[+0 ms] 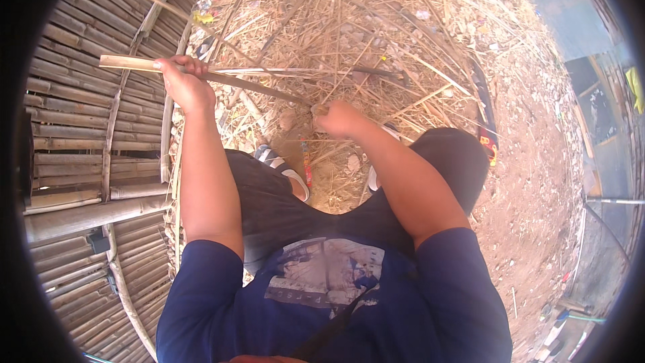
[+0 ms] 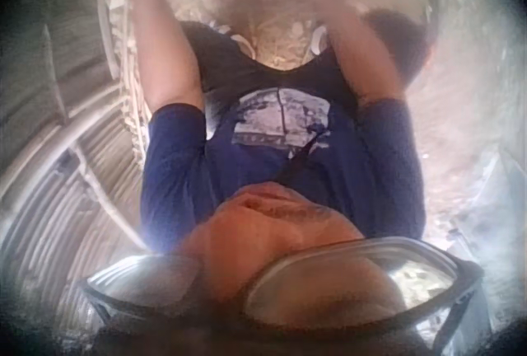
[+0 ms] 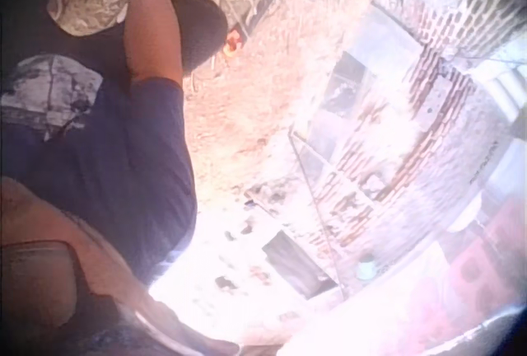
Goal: The person shaves and scrapes thin bamboo strips using a machete and a knife, handling the strips one at a time while seated.
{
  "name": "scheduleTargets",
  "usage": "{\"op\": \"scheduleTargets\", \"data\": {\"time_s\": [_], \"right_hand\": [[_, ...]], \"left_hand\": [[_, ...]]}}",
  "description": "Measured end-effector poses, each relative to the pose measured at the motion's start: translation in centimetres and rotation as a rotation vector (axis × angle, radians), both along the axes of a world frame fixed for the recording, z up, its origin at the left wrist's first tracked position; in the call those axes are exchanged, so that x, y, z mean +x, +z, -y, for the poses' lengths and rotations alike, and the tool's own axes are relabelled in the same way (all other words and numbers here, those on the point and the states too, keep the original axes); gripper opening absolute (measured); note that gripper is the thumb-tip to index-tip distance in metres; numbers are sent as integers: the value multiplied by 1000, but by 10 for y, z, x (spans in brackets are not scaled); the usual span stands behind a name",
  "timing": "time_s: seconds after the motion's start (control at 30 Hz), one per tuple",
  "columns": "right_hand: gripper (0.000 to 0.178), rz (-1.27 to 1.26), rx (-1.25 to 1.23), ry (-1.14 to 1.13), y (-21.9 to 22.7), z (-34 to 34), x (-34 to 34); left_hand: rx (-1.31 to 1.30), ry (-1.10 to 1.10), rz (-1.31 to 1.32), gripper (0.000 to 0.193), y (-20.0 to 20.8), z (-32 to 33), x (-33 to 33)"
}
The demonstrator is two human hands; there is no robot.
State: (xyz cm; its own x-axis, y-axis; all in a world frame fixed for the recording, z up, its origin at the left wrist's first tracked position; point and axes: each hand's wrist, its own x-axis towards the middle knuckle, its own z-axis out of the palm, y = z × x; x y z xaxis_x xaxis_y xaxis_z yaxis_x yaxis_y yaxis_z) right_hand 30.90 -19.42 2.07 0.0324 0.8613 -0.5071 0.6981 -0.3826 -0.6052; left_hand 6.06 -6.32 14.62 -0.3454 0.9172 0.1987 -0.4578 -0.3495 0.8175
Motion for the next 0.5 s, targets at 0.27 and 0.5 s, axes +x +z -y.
{"op": "scheduleTargets", "data": {"time_s": [0.27, 0.5], "right_hand": [[59, -35, 211, 119, 7, -14, -28], [57, 160, -17, 227, -9, -15, -48]], "left_hand": [[119, 234, -195, 64, 42, 10, -47], [38, 230, -299, 69, 25, 8, -53]]}}
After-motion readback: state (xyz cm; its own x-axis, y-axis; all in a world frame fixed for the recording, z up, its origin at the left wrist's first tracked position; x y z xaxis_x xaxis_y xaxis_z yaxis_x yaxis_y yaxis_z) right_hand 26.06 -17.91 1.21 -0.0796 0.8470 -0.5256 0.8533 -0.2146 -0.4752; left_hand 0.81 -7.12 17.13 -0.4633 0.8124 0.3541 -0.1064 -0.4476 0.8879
